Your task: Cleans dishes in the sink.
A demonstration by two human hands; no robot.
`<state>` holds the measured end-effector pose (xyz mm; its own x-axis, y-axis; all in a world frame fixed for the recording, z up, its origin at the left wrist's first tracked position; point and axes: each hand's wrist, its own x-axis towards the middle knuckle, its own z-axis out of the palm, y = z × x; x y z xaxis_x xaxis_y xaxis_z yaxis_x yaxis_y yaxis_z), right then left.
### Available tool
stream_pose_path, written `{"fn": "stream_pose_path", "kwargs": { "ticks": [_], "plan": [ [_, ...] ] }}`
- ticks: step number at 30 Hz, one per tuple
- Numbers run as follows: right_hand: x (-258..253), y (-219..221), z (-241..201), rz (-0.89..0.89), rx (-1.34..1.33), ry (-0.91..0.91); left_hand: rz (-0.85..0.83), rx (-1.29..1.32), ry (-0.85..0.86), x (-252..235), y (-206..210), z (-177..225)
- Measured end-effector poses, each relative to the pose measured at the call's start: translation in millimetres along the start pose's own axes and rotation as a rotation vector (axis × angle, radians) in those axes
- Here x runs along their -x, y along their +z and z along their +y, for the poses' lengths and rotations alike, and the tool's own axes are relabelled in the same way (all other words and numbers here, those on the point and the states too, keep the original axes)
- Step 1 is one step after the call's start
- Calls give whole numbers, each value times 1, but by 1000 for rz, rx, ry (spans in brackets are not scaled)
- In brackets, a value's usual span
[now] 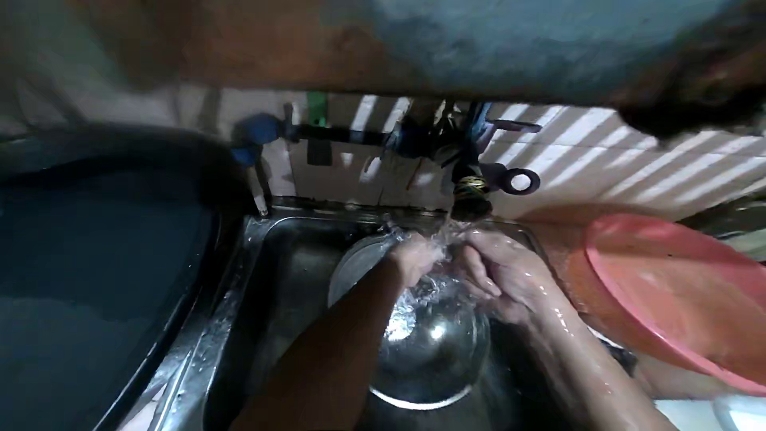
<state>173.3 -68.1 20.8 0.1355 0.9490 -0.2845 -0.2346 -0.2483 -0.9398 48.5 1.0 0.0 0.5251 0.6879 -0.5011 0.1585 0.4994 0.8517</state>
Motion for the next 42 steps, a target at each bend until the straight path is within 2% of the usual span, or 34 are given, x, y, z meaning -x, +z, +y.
{"fn": "stream_pose_path", "kwargs": {
  "ticks": [2,3,5,7,8,10,13,15,17,18,20,22,25,27,29,31,32,34,37,38,40,42],
  "plan": [
    [-5,-31,24,96,-188,-80,-138,-37,114,1,-7,9],
    [-6,-40,34,178,-241,-83,-121,-163,137,4,-16,11],
    [-9,-41,49,297,-239,-8,81,-474,236,12,-48,-5],
    [-15,-25,53,306,-170,153,303,-614,240,15,-88,-44],
    [-21,-14,53,274,-149,225,394,-582,197,15,-103,-68],
    [-37,10,52,192,-159,303,484,-361,68,26,-113,-111],
    [-57,43,41,140,-225,308,543,68,-109,47,-91,-165],
    [-62,46,36,-50,-370,247,591,192,-142,56,-73,-177],
    [-66,41,31,-304,-367,177,607,162,-88,59,-64,-171],
    [-62,45,29,-258,-303,165,613,138,-48,59,-60,-164],
    [-43,60,36,-7,-113,161,615,37,11,58,-53,-140],
    [-13,70,65,34,-25,180,581,-122,42,57,-47,-107],
    [55,65,118,-207,25,183,474,-349,131,46,-42,-71],
    [85,41,145,-337,259,174,389,-522,198,34,-42,-57],
    [69,-2,178,-546,650,127,277,-657,254,23,-37,-41],
    [26,-54,211,-675,1044,96,193,-748,234,17,-18,-24],
    [3,-74,213,-632,1163,117,148,-830,189,11,-9,-16],
    [-33,-86,181,-366,1125,230,76,-1012,114,-4,2,-6],
    [-66,-89,148,204,583,119,19,-1019,106,-9,7,-2],
    [-75,-93,155,305,370,61,12,-1001,121,-12,6,-5],
    [-81,-92,186,393,56,32,37,-943,153,-12,4,-7],
    [-61,-70,222,454,-69,117,106,-908,165,-9,5,-8]
  ]
}}
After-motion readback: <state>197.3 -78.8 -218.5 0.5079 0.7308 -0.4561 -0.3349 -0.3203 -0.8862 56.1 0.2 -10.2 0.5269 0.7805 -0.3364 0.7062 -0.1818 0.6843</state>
